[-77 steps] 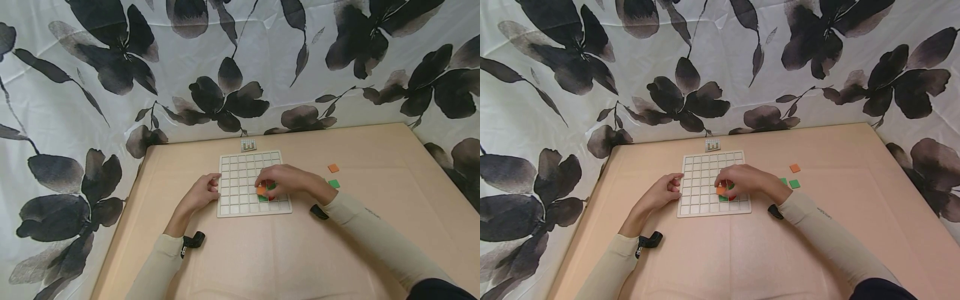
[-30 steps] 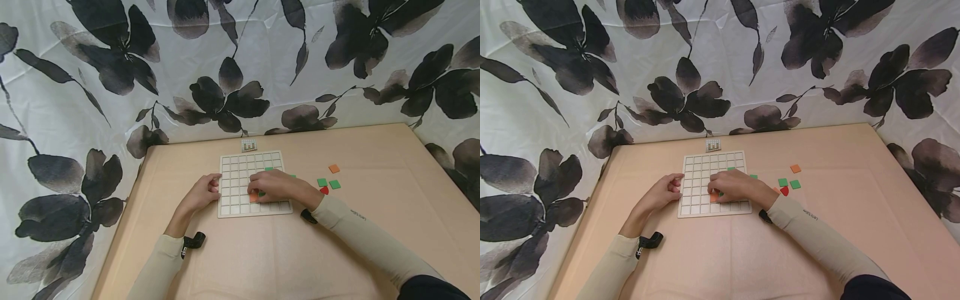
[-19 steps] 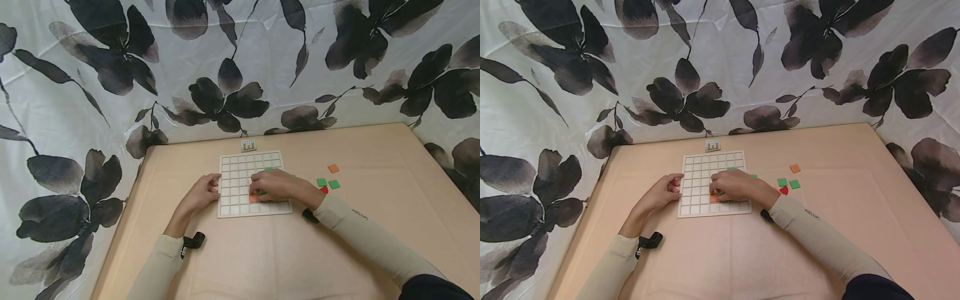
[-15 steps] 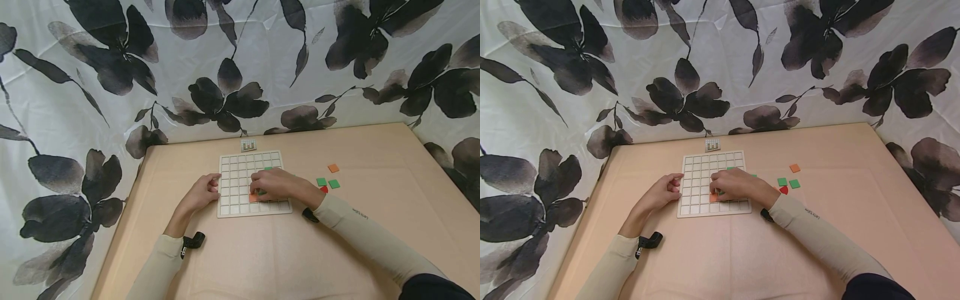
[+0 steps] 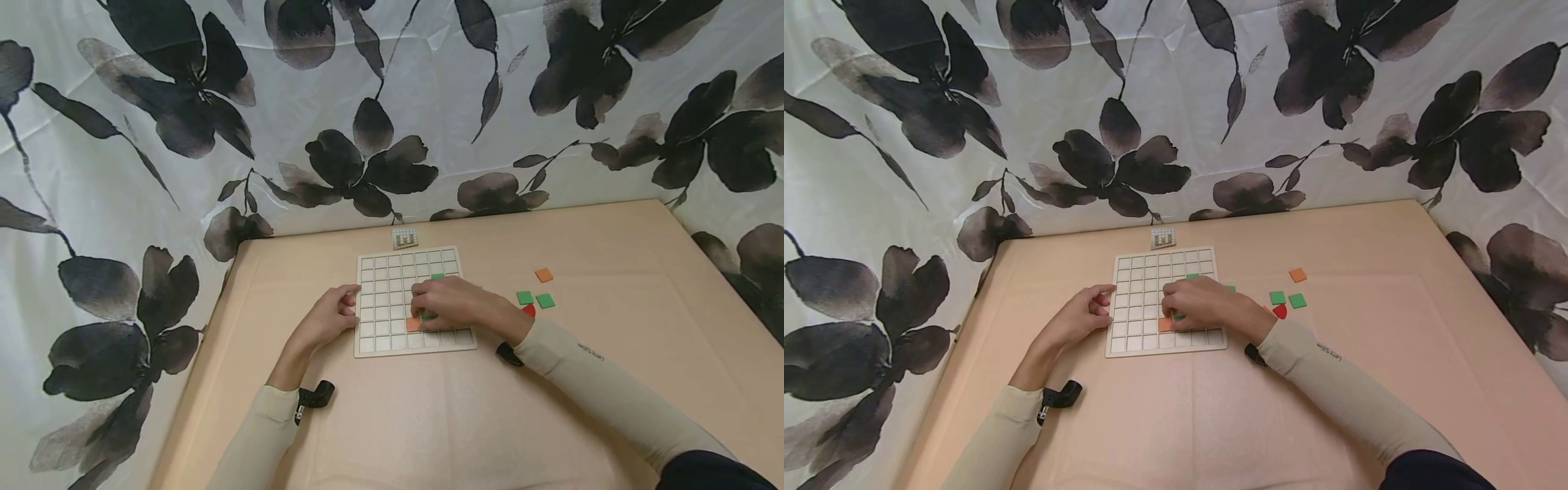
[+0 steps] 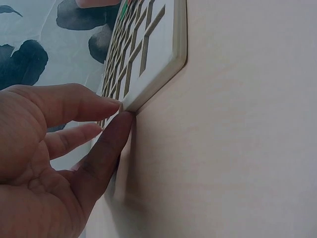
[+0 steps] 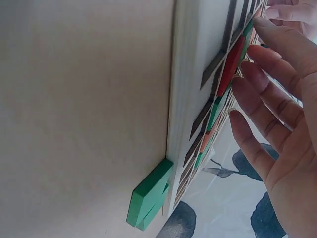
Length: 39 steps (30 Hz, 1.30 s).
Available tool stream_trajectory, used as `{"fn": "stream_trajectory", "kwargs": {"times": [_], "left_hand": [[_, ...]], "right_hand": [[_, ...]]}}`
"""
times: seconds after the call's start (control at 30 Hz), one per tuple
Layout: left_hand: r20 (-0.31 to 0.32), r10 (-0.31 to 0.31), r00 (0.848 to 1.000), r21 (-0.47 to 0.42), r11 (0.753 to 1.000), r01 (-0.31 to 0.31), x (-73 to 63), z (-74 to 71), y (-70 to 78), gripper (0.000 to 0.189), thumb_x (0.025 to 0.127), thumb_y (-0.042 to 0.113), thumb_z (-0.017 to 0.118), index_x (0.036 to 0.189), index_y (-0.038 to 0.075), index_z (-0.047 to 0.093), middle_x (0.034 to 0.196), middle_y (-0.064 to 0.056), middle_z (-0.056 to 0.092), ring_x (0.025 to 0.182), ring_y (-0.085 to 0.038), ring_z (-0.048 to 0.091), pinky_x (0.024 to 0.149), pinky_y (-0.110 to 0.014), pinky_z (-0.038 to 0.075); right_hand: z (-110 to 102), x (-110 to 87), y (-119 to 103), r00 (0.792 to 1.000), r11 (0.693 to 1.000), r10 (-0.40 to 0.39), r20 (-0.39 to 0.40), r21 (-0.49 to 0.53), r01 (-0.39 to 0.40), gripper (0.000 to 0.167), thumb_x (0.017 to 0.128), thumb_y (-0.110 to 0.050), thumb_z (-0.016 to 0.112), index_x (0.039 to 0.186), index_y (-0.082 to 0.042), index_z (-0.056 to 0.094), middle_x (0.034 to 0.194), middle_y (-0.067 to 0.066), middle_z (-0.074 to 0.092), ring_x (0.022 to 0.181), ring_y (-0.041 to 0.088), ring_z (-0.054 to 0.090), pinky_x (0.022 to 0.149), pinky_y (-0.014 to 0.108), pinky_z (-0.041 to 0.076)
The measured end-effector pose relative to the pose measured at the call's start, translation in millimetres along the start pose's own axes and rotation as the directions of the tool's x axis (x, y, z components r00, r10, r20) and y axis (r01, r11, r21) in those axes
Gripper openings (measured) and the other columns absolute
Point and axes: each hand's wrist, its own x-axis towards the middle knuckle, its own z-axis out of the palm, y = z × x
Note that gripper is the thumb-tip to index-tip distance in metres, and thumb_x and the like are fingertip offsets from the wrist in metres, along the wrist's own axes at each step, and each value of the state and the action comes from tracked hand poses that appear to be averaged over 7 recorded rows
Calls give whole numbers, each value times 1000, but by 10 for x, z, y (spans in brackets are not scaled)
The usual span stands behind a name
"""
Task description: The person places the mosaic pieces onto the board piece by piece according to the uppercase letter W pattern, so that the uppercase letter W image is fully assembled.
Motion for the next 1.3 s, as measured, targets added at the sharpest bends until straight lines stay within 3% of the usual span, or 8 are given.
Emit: {"fn": "stream_trajectory", "kwargs": {"times": [0.37,0.6,0.9,1.07,1.3], "left_hand": [[-1,1,1000,-4,1000,-1,-16,1,10,69,85,-12,68,150,1,45,111,-14,47,91,-21,51,70,-25,47],[0,0,1000,3,1000,0,-15,-1,-1,69,86,-11,68,150,1,45,112,-14,47,91,-20,51,70,-26,47],[-5,5,1000,15,1000,-4,-21,-11,-3,69,86,-11,68,149,1,46,113,-15,47,92,-21,51,71,-26,47],[-2,9,1000,12,1000,-9,-16,-9,-11,69,85,-11,68,149,1,46,112,-15,47,92,-21,51,71,-26,47],[-1,17,1000,2,1000,-17,0,-5,-13,69,85,-13,68,149,0,45,111,-14,46,92,-21,51,70,-25,47]], "right_hand": [[31,10,-13,999,997,-3,-44,-78,-1,15,87,-38,78,85,-24,74,92,-10,55,76,7,51,61,29,47],[22,-23,-2,999,998,-7,-42,-56,5,16,88,-38,77,90,-22,73,93,-6,57,77,8,52,65,30,48],[-38,-220,125,992,988,124,11,86,-124,23,90,-39,77,106,-23,74,102,-9,62,87,7,53,77,31,49],[-94,-400,217,984,975,177,15,137,-177,22,90,-31,77,109,-22,74,105,-9,62,92,10,55,81,33,50],[-117,-672,349,958,942,285,45,171,-288,26,90,-30,77,114,-22,74,112,-10,65,100,12,58,89,39,51]]}}
